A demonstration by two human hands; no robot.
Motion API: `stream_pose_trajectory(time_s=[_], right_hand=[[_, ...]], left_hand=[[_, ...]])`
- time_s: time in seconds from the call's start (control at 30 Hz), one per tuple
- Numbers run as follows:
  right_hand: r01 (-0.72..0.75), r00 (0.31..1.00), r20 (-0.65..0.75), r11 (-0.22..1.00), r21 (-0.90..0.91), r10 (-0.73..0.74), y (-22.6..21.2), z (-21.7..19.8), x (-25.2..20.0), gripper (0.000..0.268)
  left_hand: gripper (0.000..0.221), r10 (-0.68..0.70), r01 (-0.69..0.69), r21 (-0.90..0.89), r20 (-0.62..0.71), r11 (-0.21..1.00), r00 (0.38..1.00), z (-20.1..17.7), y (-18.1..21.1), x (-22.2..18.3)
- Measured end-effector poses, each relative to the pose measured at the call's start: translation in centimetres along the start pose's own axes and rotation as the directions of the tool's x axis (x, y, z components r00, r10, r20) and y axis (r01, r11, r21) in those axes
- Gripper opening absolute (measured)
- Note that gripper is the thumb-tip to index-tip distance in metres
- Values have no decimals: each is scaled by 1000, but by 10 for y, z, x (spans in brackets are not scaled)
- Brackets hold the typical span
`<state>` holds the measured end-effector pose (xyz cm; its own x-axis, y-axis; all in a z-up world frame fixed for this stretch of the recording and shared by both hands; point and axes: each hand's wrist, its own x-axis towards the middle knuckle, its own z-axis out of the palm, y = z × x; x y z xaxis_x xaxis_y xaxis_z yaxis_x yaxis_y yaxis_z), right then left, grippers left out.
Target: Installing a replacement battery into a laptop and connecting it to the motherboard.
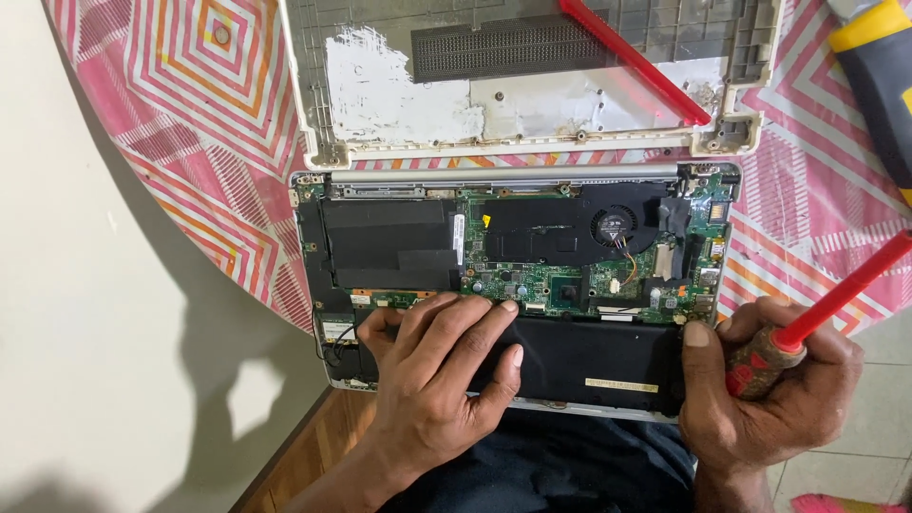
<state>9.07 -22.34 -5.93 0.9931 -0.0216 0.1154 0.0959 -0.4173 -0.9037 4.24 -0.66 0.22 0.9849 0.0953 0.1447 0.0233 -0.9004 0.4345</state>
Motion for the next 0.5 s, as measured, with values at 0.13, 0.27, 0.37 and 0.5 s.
stream_pose_trajectory(time_s=[0.13,0.27,0.37,0.5], right_hand=[[17,999,-36,999,47,-16,6,2,-4,46],[27,1000,-16,999,31,-27,0,2,-1,40],[16,1000,-27,999,29,-15,1,2,-2,40],[53,998,-36,998,22,-52,2,2,-2,40]], left_hand=[[19,-130,134,83,-58,987,990,-2,14,11],[20,-132,139,97,-75,986,988,1,17,13],[13,-94,97,54,-55,994,994,-3,12,13],[6,-89,94,-132,48,987,995,-5,4,14]])
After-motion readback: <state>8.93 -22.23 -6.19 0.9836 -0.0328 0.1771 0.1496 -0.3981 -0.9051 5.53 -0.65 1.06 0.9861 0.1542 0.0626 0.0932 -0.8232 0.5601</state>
